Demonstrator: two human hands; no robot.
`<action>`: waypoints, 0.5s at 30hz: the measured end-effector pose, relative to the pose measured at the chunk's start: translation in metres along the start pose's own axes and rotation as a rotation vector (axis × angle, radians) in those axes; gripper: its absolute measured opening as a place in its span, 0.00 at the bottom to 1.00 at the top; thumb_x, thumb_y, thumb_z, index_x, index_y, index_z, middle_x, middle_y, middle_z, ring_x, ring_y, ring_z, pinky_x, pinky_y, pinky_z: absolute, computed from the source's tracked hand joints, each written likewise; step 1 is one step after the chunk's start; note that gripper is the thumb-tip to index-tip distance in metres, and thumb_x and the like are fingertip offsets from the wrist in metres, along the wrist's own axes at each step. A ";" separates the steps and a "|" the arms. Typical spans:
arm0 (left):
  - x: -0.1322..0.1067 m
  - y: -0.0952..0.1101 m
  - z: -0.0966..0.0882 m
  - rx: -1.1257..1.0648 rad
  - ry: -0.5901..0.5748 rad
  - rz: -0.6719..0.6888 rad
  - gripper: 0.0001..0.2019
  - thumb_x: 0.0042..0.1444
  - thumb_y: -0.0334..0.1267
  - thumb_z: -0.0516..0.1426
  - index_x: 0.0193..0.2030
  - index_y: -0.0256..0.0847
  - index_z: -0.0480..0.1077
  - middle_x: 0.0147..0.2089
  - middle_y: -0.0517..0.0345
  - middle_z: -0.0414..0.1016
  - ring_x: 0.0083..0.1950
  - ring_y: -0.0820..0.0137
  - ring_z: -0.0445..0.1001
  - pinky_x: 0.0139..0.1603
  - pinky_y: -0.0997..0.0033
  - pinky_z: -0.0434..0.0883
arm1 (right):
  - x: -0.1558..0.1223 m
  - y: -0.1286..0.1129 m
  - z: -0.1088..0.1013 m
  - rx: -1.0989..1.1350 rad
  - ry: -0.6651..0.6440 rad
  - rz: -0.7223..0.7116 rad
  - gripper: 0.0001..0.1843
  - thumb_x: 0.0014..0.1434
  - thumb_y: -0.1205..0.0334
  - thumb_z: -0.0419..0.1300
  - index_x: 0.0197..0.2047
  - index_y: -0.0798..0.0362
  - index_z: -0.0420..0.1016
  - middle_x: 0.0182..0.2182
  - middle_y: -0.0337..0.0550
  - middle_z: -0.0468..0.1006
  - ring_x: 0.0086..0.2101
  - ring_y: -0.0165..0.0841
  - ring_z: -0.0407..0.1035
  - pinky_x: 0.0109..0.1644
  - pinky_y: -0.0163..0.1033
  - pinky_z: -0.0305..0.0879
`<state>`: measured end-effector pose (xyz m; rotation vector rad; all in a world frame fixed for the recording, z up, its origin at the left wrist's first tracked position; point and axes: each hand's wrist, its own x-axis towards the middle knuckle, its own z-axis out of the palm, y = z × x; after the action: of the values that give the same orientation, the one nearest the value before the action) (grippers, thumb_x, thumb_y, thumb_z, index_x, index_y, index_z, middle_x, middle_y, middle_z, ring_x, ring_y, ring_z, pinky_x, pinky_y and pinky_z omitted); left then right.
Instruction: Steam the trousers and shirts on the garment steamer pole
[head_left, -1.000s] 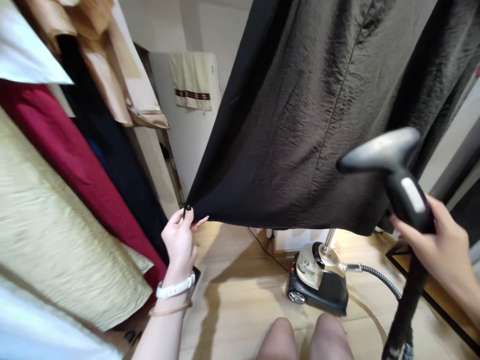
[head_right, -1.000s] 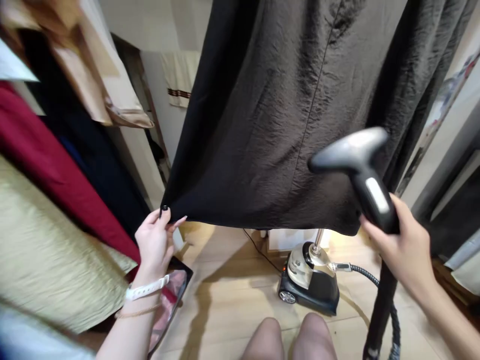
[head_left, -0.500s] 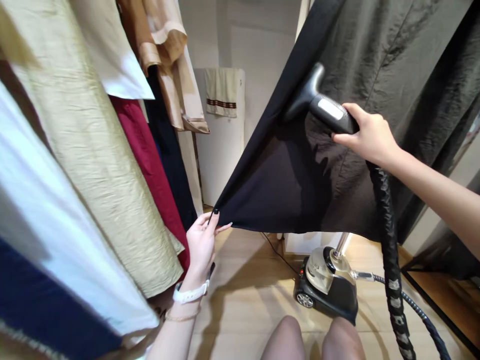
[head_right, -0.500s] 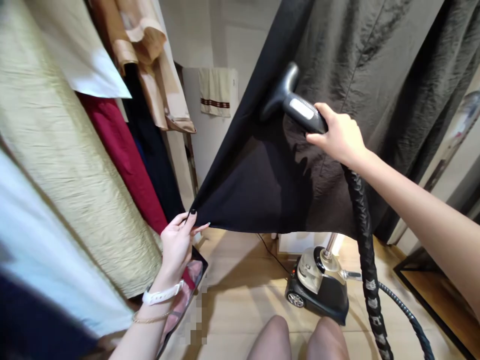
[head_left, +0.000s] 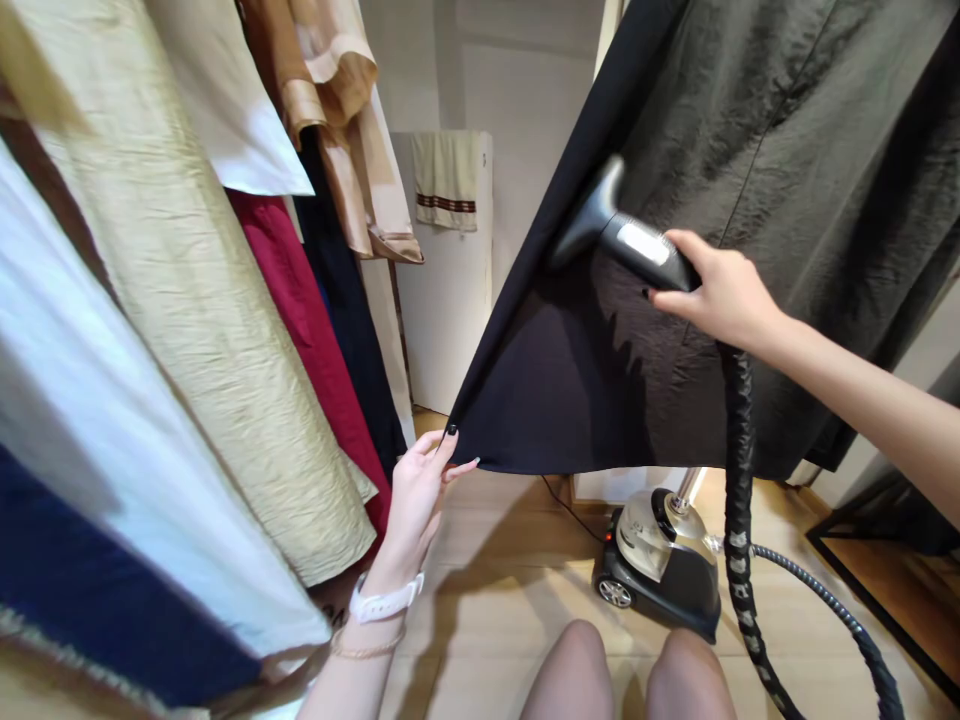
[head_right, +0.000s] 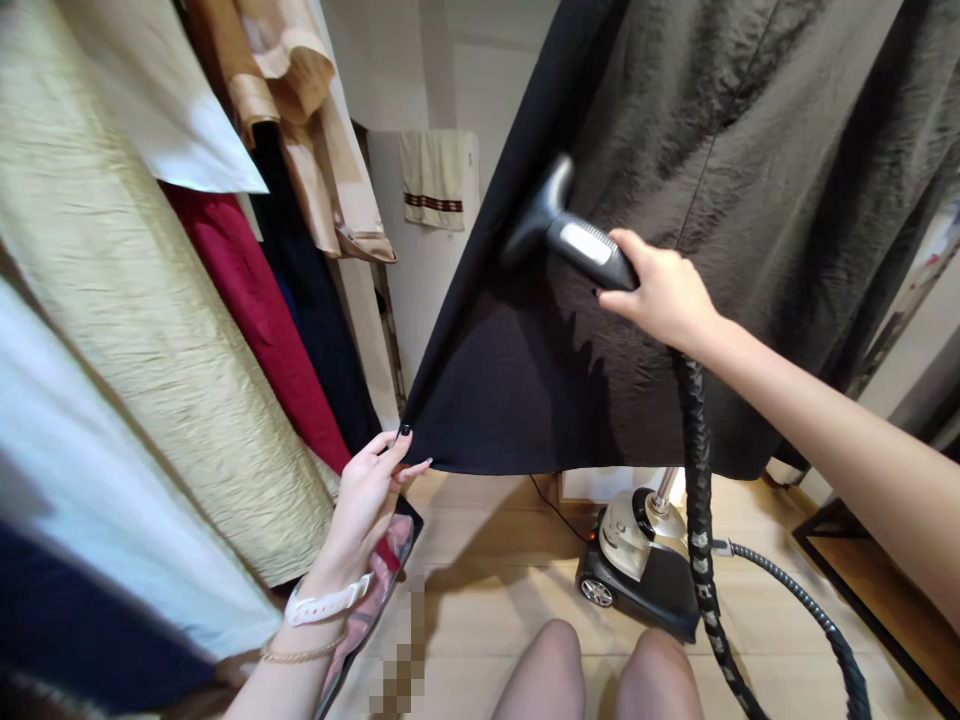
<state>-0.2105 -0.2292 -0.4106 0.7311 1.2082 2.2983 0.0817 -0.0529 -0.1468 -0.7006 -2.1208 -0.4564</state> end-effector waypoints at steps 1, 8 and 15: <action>-0.001 0.000 0.000 -0.006 -0.001 -0.004 0.28 0.39 0.54 0.77 0.37 0.35 0.76 0.40 0.61 0.72 0.35 0.77 0.73 0.38 0.76 0.84 | -0.006 -0.004 0.004 -0.003 -0.057 -0.034 0.39 0.56 0.55 0.70 0.69 0.49 0.70 0.55 0.50 0.82 0.52 0.54 0.78 0.55 0.55 0.74; -0.007 -0.001 0.003 0.009 -0.002 0.005 0.30 0.37 0.57 0.77 0.37 0.37 0.75 0.39 0.61 0.72 0.37 0.73 0.74 0.37 0.72 0.85 | 0.001 -0.007 0.014 0.024 -0.066 -0.003 0.37 0.57 0.55 0.68 0.69 0.49 0.70 0.57 0.49 0.82 0.53 0.54 0.77 0.57 0.56 0.74; -0.011 0.001 0.007 0.023 0.008 -0.021 0.31 0.33 0.56 0.78 0.35 0.36 0.75 0.38 0.62 0.69 0.36 0.73 0.72 0.38 0.67 0.86 | 0.022 0.019 0.020 0.153 0.085 0.132 0.37 0.59 0.53 0.64 0.69 0.55 0.68 0.49 0.51 0.83 0.46 0.51 0.80 0.54 0.54 0.75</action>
<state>-0.1974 -0.2319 -0.4090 0.7139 1.2420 2.2762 0.0706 -0.0200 -0.1398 -0.7151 -1.9918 -0.2449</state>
